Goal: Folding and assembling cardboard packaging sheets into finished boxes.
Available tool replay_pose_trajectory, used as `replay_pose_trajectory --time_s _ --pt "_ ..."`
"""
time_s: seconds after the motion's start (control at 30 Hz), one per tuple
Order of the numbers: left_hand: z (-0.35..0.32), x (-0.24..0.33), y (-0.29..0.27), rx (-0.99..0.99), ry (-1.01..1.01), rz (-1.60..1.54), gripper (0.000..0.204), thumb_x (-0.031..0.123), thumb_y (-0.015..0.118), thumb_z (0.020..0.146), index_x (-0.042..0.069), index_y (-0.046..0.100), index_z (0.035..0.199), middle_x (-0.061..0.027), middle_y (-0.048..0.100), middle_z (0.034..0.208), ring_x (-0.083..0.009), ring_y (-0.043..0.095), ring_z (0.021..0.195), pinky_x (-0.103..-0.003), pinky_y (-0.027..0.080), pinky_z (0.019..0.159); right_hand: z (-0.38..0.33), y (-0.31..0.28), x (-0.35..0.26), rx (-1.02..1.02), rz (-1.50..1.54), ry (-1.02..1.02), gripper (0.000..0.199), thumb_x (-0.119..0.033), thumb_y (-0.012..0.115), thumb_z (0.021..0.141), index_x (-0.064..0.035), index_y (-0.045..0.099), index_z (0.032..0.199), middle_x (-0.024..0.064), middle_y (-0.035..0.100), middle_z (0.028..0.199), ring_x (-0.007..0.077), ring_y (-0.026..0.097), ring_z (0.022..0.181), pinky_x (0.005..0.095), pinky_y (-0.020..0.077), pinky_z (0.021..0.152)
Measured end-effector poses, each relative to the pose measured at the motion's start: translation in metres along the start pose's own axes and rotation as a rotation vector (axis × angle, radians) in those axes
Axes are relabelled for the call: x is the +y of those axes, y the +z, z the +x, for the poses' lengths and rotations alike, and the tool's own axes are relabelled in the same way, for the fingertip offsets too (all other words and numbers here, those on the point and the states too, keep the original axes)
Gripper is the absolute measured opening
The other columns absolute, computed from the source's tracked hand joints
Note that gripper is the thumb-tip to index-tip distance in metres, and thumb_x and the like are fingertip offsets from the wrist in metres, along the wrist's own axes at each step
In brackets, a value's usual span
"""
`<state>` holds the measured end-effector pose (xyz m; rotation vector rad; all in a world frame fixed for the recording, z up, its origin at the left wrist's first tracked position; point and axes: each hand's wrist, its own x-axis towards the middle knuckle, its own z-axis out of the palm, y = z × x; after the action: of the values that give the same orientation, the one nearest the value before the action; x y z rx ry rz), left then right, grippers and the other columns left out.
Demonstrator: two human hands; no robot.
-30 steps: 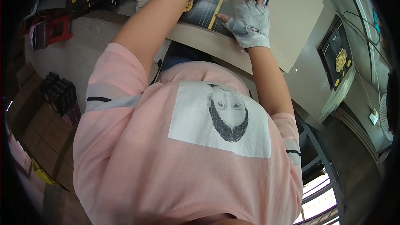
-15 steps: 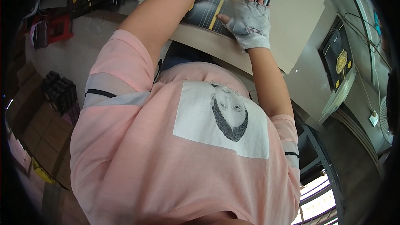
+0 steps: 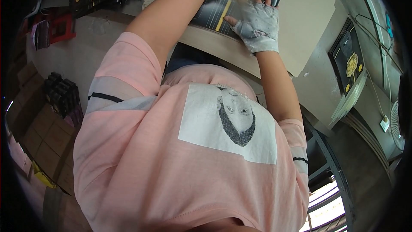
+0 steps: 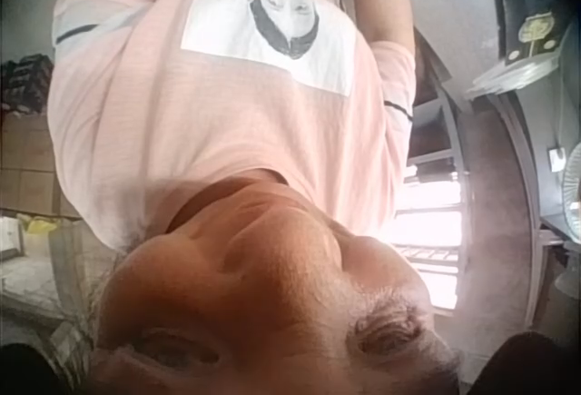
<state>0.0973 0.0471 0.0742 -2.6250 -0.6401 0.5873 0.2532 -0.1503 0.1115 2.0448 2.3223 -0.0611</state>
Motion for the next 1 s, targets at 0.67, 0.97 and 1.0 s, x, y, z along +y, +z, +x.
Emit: replay_pose_trajectory --time_s 0.67,0.97,1.0 --pt "-0.015 0.037 -0.017 0.126 -0.396 -0.578 0.061 0.048 0.051 0.102 0.011 0.046 0.150 -0.0241 0.062 0.134 -0.0341 0.059 0.126 -0.042 0.048 0.107 0.000 0.006 0.000 -0.008 0.014 0.011 0.085 -0.082 0.058 0.082 -0.0349 0.052 0.152 0.0132 0.033 0.168 0.0425 0.025 0.155 0.0647 0.0195 0.122" --pt "-0.065 0.087 -0.034 0.342 -0.287 -0.568 0.059 0.030 0.055 0.099 0.011 0.046 0.155 -0.0144 0.044 0.160 -0.0298 0.043 0.147 -0.043 0.040 0.116 -0.003 0.003 0.004 -0.017 0.017 0.034 0.085 -0.080 0.062 0.080 -0.0335 0.054 0.151 0.0126 0.035 0.167 0.0407 0.026 0.155 0.0649 0.0210 0.121" --pt "-0.087 0.092 -0.043 0.269 -0.233 -0.554 0.060 0.033 0.052 0.101 0.010 0.044 0.156 -0.0121 0.043 0.161 -0.0285 0.040 0.149 -0.044 0.037 0.119 -0.004 -0.001 0.002 -0.010 0.019 0.035 0.085 -0.080 0.062 0.080 -0.0335 0.054 0.151 0.0126 0.035 0.167 0.0407 0.026 0.155 0.0649 0.0210 0.121"
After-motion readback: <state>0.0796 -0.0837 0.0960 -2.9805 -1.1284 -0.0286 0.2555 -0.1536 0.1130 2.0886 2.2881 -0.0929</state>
